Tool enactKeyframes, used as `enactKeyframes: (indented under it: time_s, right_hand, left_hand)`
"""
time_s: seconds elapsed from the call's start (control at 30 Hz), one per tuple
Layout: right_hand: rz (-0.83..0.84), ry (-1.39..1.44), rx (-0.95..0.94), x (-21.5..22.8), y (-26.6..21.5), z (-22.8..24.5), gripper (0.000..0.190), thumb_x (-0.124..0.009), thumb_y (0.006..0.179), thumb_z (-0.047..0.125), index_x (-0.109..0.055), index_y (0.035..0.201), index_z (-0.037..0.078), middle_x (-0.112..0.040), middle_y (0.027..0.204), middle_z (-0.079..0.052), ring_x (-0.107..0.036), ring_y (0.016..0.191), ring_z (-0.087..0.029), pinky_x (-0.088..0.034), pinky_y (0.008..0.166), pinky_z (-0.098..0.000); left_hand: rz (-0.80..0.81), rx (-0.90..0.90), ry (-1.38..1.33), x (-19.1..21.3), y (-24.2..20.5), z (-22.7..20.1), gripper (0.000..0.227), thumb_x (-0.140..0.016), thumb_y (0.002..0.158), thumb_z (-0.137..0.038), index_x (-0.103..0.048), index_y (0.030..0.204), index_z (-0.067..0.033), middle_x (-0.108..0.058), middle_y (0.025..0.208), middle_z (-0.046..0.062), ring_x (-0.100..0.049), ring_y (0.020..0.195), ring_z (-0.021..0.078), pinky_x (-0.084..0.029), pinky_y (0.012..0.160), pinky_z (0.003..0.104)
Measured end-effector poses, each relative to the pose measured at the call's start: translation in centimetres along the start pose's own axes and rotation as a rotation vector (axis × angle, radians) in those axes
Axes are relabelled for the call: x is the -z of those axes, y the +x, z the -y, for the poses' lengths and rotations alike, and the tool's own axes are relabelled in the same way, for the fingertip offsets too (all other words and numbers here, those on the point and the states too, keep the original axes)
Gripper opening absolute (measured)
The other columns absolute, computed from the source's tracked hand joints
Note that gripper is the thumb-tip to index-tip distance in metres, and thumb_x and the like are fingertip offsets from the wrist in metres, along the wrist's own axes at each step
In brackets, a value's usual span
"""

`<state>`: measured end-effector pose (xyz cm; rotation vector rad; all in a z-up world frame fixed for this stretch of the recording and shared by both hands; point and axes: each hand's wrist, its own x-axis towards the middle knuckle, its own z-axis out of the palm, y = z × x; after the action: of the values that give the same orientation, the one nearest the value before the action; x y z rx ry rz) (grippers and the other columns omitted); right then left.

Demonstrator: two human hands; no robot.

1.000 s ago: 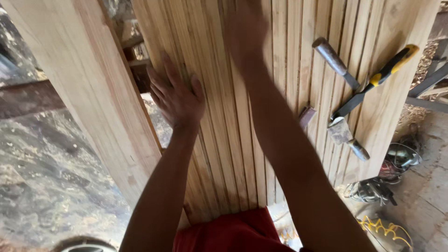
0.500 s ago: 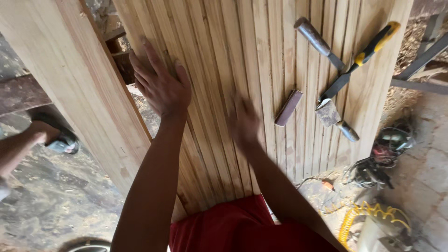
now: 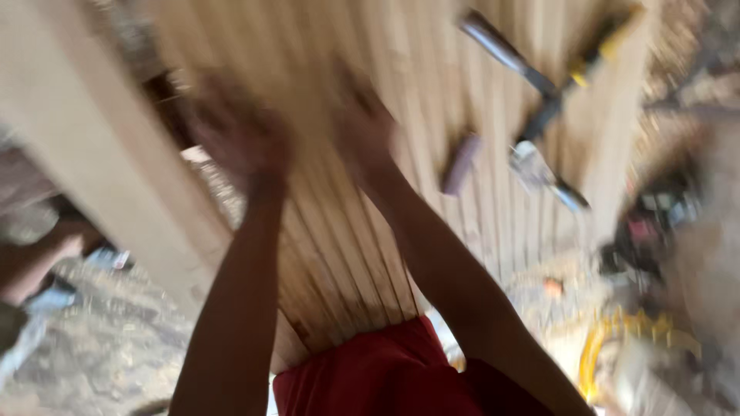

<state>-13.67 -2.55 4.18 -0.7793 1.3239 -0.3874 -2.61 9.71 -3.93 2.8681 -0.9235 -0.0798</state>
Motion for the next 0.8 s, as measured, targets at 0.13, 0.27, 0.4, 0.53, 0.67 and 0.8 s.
enactKeyframes:
  time_s: [0.13,0.27,0.4,0.53,0.67,0.8]
  right_hand:
    - [-0.199,-0.691,0.562,-4.0,9.2,1.1,0.022,-0.061,0.099,0.023,-0.073,0.103,0.006,-0.072,0.091,-0.020,-0.068,0.084,-0.038,-0.051,0.069,-0.0484]
    - [-0.161,-0.906,0.813,-0.3,9.0,-3.8,0.036,-0.058,0.095,0.012,-0.062,0.130,0.008,-0.066,0.121,-0.020,-0.067,0.102,-0.036,-0.059,0.079,-0.0454]
    - [-0.028,-1.112,0.896,6.3,0.8,-5.2,0.056,-0.062,0.101,0.002,-0.052,0.154,0.018,-0.056,0.146,-0.014,-0.060,0.130,-0.032,-0.055,0.108,-0.0438]
    - [-0.185,-0.734,0.792,16.8,-9.0,-7.2,0.048,-0.054,0.093,-0.013,-0.069,0.134,0.007,-0.072,0.119,-0.012,-0.072,0.104,-0.026,-0.061,0.091,-0.0340]
    - [-0.511,-0.829,0.544,26.5,-9.4,-7.9,0.034,-0.067,0.092,0.001,-0.073,0.125,0.004,-0.074,0.102,-0.012,-0.072,0.089,-0.024,-0.060,0.074,-0.0340]
    - [-0.746,-1.094,0.830,28.9,-9.3,-8.4,0.037,-0.076,0.093,0.008,-0.068,0.128,-0.001,-0.068,0.108,-0.015,-0.068,0.099,-0.031,-0.060,0.082,-0.0408]
  left_hand:
    - [0.016,0.067,0.003,-1.2,0.1,1.6,0.066,-0.023,0.117,-0.059,-0.005,0.167,-0.0196,-0.021,0.167,0.032,-0.038,0.154,0.0479,-0.038,0.124,0.064]
    - [-0.008,0.057,0.027,-1.5,-0.9,2.2,0.068,-0.017,0.115,-0.064,-0.004,0.168,-0.0221,-0.021,0.164,0.033,-0.040,0.153,0.0492,-0.040,0.123,0.065]
    - [0.019,0.088,-0.124,-1.2,0.7,1.0,0.072,-0.014,0.112,-0.066,-0.006,0.171,-0.0263,-0.022,0.168,0.032,-0.048,0.150,0.0445,-0.049,0.119,0.060]
    - [0.052,0.060,-0.024,-0.3,-1.1,2.0,0.065,-0.016,0.116,-0.059,-0.003,0.168,-0.0225,-0.020,0.168,0.031,-0.043,0.150,0.0468,-0.044,0.122,0.064]
    - [0.058,0.048,-0.054,-0.6,-0.3,1.8,0.066,-0.019,0.117,-0.059,-0.001,0.168,-0.0206,-0.017,0.168,0.033,-0.041,0.154,0.0474,-0.041,0.123,0.065]
    - [0.050,0.053,-0.017,-1.5,-0.1,1.9,0.067,-0.018,0.115,-0.056,0.002,0.167,-0.0185,-0.014,0.171,0.034,-0.035,0.156,0.0504,-0.037,0.125,0.066]
